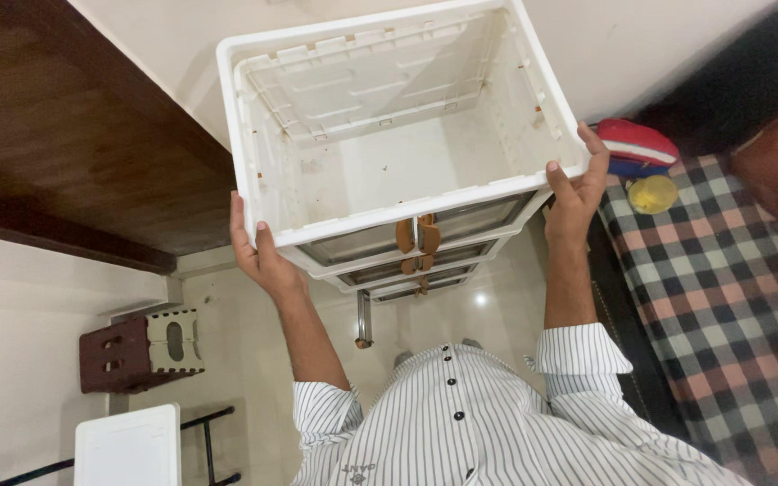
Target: The person repeatedly picks up white plastic crate lids and frames, then places them onto a stack of crates. The person opens and closes the top crate lid multiple times during the process.
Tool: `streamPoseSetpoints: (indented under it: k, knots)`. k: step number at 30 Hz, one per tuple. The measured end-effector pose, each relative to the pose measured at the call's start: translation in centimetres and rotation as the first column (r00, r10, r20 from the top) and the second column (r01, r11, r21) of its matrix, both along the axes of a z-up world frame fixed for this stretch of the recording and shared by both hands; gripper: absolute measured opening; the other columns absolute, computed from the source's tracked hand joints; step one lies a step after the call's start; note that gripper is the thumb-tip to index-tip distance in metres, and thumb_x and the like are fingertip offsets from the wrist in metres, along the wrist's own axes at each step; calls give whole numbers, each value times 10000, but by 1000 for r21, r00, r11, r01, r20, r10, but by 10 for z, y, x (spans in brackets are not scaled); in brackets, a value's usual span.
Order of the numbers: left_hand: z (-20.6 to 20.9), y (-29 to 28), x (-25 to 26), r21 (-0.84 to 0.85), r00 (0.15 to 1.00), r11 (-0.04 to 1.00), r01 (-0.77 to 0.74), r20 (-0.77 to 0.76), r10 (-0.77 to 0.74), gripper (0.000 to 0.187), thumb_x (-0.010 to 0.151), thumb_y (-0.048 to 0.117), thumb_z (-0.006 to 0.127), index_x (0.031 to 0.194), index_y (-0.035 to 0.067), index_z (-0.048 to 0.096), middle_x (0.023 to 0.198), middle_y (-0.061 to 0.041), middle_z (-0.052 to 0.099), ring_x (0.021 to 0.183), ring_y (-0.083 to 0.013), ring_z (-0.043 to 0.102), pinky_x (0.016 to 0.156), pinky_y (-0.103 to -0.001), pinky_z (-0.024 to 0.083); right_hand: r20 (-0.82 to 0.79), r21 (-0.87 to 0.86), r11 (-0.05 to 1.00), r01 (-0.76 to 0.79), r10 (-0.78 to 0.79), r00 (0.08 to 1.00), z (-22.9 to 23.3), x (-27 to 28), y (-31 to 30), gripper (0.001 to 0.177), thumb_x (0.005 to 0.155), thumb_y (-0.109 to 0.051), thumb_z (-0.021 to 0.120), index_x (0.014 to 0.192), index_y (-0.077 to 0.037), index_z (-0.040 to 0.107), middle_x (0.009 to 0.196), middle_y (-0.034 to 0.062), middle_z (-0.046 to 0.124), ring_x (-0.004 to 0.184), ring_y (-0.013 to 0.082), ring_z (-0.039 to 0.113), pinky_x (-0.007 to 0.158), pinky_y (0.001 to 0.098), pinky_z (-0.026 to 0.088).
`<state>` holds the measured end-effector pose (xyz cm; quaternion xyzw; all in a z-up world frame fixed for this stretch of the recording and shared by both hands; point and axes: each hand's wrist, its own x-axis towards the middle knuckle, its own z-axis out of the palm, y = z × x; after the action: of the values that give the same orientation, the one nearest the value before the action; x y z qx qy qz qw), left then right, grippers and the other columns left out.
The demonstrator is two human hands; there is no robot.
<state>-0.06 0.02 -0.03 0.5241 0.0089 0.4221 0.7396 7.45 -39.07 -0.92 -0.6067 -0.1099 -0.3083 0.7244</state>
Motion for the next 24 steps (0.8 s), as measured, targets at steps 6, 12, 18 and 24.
streamPoseSetpoints:
  k: [6, 12, 18, 24]
  knots:
    - [-1, -1, -3, 48, 1000, 998, -26, 1, 26, 503, 1032, -45, 427, 1534, -28, 450, 1614, -157, 450, 1419, -251, 525, 1218, -401, 431, -79, 78, 995, -69, 75, 994, 4, -1, 1, 597, 960, -32, 693, 1509, -55, 459, 1525, 171, 526, 1416, 272, 507, 1256, 414, 376]
    - [-4, 0, -2, 107, 997, 993, -59, -48, 64, 487, 1041, -16, 404, 1527, -13, 449, 1585, -164, 477, 1399, -251, 534, 1211, -404, 436, -56, -10, 1000, -28, 27, 998, 1, 3, 0, 509, 979, -3, 668, 1461, -38, 508, 1629, 148, 434, 1518, 286, 423, 1298, 421, 342]
    - [-8, 4, -4, 255, 985, 958, -135, -67, 157, 378, 1071, 74, 401, 1415, -10, 535, 1615, -187, 431, 1471, -289, 470, 1238, -434, 413, -57, 15, 998, -65, 65, 996, -1, 2, -2, 517, 983, 4, 670, 1470, -39, 503, 1629, 144, 429, 1508, 276, 434, 1293, 416, 347]
    - [-12, 11, 0, 357, 974, 922, -147, -113, 199, 364, 1163, 265, 414, 1391, 6, 529, 1605, -197, 449, 1481, -300, 466, 1247, -435, 385, -57, -50, 998, -33, 30, 998, -4, 4, -1, 499, 1022, 21, 662, 1488, -37, 493, 1653, 150, 411, 1535, 275, 416, 1306, 410, 337]
